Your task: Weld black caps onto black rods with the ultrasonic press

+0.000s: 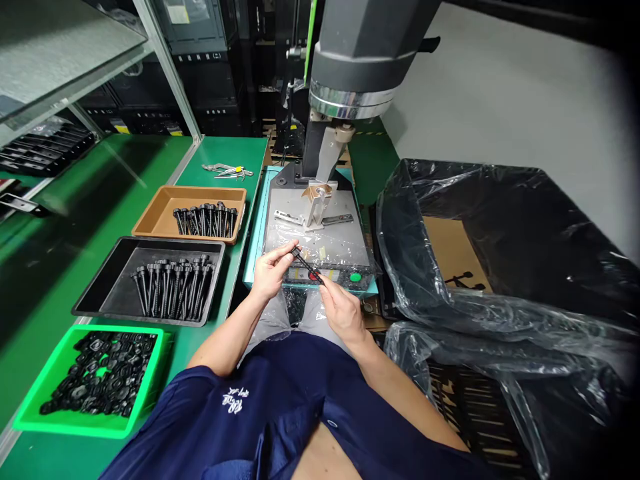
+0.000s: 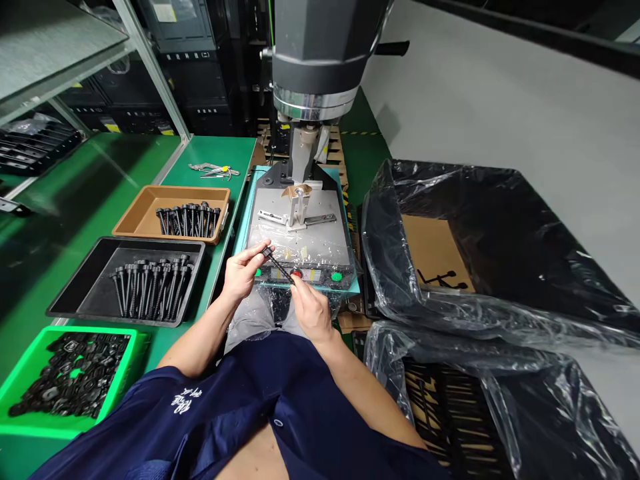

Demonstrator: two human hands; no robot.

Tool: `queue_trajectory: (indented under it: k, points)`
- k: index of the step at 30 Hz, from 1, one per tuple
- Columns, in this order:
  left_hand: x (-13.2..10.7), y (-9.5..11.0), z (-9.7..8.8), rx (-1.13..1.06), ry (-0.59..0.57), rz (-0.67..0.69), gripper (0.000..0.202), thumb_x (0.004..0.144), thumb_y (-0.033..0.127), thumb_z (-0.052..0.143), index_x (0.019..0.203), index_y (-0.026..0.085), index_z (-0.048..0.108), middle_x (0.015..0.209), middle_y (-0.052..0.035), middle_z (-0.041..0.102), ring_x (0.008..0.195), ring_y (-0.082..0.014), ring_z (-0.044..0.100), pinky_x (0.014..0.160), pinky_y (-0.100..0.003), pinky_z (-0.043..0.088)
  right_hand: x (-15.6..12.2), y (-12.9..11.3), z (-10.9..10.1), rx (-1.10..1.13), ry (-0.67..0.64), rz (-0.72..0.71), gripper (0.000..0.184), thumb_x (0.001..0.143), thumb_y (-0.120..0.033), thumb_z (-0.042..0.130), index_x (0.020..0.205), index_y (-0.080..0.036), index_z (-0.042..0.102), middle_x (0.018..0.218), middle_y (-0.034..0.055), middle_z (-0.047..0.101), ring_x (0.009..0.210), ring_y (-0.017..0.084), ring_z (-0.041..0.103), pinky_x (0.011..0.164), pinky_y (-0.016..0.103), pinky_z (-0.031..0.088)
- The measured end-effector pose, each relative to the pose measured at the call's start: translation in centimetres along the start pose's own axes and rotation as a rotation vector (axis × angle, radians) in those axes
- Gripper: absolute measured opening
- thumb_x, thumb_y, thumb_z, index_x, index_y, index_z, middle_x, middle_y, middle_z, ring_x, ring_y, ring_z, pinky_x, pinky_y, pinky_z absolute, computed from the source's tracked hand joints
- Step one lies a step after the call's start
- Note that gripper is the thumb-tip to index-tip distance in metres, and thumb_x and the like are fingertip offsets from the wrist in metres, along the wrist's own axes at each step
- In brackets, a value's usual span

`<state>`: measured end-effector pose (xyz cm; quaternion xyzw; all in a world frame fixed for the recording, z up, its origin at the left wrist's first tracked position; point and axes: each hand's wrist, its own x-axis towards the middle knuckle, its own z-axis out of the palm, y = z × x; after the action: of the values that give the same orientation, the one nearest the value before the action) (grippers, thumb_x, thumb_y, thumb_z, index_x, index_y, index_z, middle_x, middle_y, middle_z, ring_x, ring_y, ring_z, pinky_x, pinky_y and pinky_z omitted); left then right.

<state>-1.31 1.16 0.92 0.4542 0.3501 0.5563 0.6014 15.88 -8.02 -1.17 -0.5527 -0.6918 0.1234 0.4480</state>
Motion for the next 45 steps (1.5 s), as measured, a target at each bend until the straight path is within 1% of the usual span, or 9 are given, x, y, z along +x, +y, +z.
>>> queue_trajectory:
  k: [6,11,18,22,26,29,37,41,45]
  points:
    - [0.7,0.6,-0.3,-0.092,0.037,-0.108,0.034,0.066,0.042,0.086,0.088,0.017,0.077,0.118,-0.0132,0.072,0.109,-0.0296,0.068,0.093,-0.044,0.055,0.1,0.7,0.0,-0.121,0.018,-0.165,0.036,0.102,-0.021,0.044,0.134,-0.013,0.06,0.103,0.0147,0.073,0.091,0.026,0.071,0.086,0.038,0.059]
    - [1.1,1.0,-0.5,-0.06,0.052,-0.16,0.037,0.059,0.039,0.089,0.083,0.015,0.075,0.108,-0.0122,0.075,0.102,-0.0274,0.07,0.086,-0.042,0.057,0.4,1.3,-0.1,-0.196,0.045,-0.168,0.034,0.103,-0.023,0.046,0.129,-0.015,0.065,0.089,0.0119,0.073,0.078,0.024,0.071,0.078,0.036,0.059]
    - [1.1,1.0,0.0,-0.099,0.113,-0.169,0.036,0.054,0.038,0.092,0.076,0.016,0.074,0.1,-0.0095,0.077,0.098,-0.0269,0.071,0.081,-0.039,0.058,0.5,1.8,0.2,-0.147,0.071,-0.221,0.036,0.102,-0.019,0.047,0.134,-0.013,0.061,0.095,0.0133,0.073,0.083,0.025,0.071,0.082,0.035,0.058]
    - [1.2,0.8,-0.3,-0.091,0.099,-0.16,0.032,0.056,0.036,0.091,0.076,0.017,0.075,0.095,-0.0078,0.077,0.096,-0.026,0.072,0.078,-0.037,0.059,0.4,2.1,-0.1,-0.087,0.063,-0.159,0.034,0.101,-0.022,0.048,0.129,-0.013,0.065,0.09,0.0126,0.073,0.078,0.023,0.071,0.079,0.035,0.059]
    - [1.1,0.4,-0.6,-0.039,0.049,-0.125,0.029,0.058,0.037,0.09,0.072,0.017,0.075,0.093,-0.0079,0.077,0.101,-0.0285,0.071,0.079,-0.038,0.059,0.2,1.9,-0.2,0.207,-0.062,0.029,0.035,0.101,-0.029,0.047,0.129,-0.017,0.065,0.079,0.0048,0.07,0.057,0.015,0.066,0.061,0.028,0.059]
    - [0.7,-0.1,-0.4,-0.006,0.045,-0.091,0.026,0.064,0.038,0.087,0.077,0.018,0.076,0.1,-0.0079,0.076,0.1,-0.0284,0.071,0.081,-0.041,0.059,0.0,1.6,0.0,0.284,-0.082,0.128,0.034,0.101,-0.03,0.047,0.128,-0.018,0.065,0.071,0.0002,0.067,0.048,0.012,0.061,0.057,0.026,0.058]
    - [1.4,-1.5,0.4,0.087,-0.075,-0.026,0.042,0.065,0.033,0.087,0.103,0.02,0.075,0.118,-0.0096,0.072,0.112,-0.0264,0.066,0.102,-0.046,0.048,-0.5,2.3,0.6,0.077,0.071,0.018,0.036,0.103,-0.025,0.045,0.133,-0.015,0.06,0.084,0.0071,0.07,0.06,0.016,0.066,0.065,0.03,0.061]
    - [2.3,-2.2,2.0,0.036,-0.071,-0.159,0.052,0.063,0.038,0.088,0.108,0.02,0.069,0.103,-0.0058,0.071,0.089,-0.0191,0.07,0.081,-0.034,0.056,-0.5,2.9,0.6,-0.064,0.162,-0.06,0.038,0.102,-0.022,0.046,0.137,-0.012,0.057,0.1,0.0133,0.072,0.082,0.022,0.071,0.08,0.035,0.061]
    - [4.1,-2.2,4.2,0.03,-0.015,-0.164,0.043,0.064,0.041,0.087,0.094,0.018,0.067,0.081,-0.0002,0.065,0.067,-0.0113,0.063,0.065,-0.027,0.054,0.2,3.6,0.1,-0.133,0.176,-0.09,0.039,0.102,-0.023,0.046,0.139,-0.013,0.055,0.102,0.0146,0.071,0.087,0.025,0.07,0.083,0.037,0.06]
